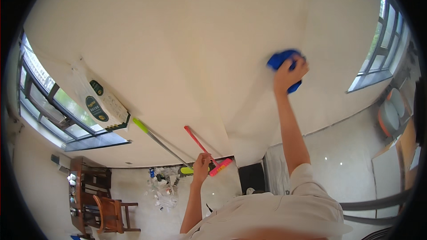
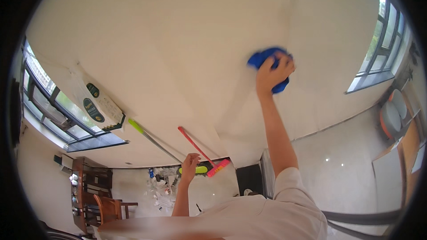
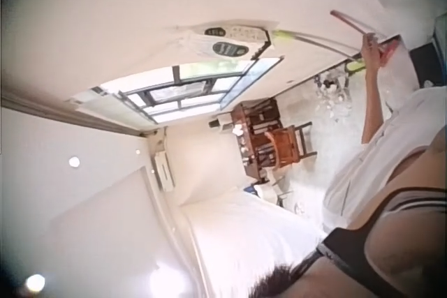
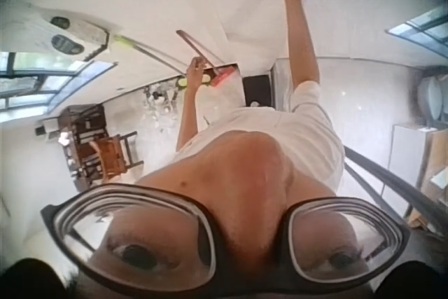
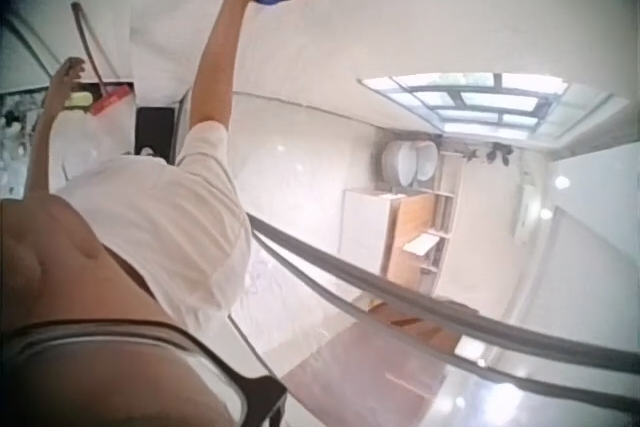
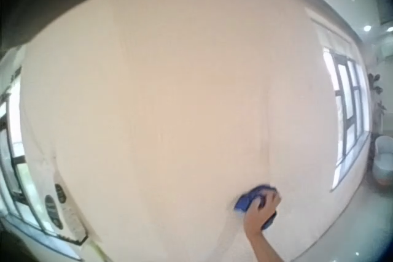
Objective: The recorder uses a blue cloth to wipe and clean a white wall surface.
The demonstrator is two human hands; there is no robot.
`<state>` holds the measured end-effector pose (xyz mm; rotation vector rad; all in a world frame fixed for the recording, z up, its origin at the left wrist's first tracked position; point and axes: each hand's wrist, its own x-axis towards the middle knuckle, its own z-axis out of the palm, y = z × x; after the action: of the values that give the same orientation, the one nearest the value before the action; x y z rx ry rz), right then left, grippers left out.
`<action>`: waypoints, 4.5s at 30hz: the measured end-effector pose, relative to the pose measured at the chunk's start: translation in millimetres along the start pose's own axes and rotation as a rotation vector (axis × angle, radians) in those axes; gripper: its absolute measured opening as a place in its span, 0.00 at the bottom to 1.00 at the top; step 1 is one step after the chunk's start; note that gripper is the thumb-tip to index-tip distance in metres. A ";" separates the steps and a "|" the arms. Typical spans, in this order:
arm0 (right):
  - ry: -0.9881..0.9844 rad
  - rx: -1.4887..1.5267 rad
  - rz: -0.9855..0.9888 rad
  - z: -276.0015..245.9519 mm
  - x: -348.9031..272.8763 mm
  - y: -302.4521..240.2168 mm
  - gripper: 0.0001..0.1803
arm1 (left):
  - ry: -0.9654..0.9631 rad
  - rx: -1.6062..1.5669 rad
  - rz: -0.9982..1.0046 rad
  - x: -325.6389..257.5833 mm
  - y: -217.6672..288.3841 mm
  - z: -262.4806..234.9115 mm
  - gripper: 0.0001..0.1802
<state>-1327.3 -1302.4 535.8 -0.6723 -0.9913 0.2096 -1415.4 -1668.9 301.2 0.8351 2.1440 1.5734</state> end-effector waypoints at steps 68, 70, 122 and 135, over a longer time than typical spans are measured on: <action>-0.998 0.522 -0.800 226.2 -377.0 -335.1 0.18 | -0.086 -0.195 -0.047 74.4 -131.9 -237.7 0.12; -1.018 0.421 -0.784 198.0 -387.2 -295.3 0.18 | -0.005 -0.144 -0.064 82.5 -137.1 -252.8 0.11; -0.017 -0.160 -0.467 231.6 -210.6 -240.7 0.26 | -0.308 0.051 -0.118 65.5 -188.4 -295.4 0.13; -1.047 0.006 -0.584 100.9 -382.3 -133.2 0.29 | -0.442 0.165 0.128 41.3 -177.5 -268.8 0.13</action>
<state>-1637.4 -1537.7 385.6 -0.2009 -2.1390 0.0311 -1651.3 -1877.6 222.1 1.2620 1.9404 1.1379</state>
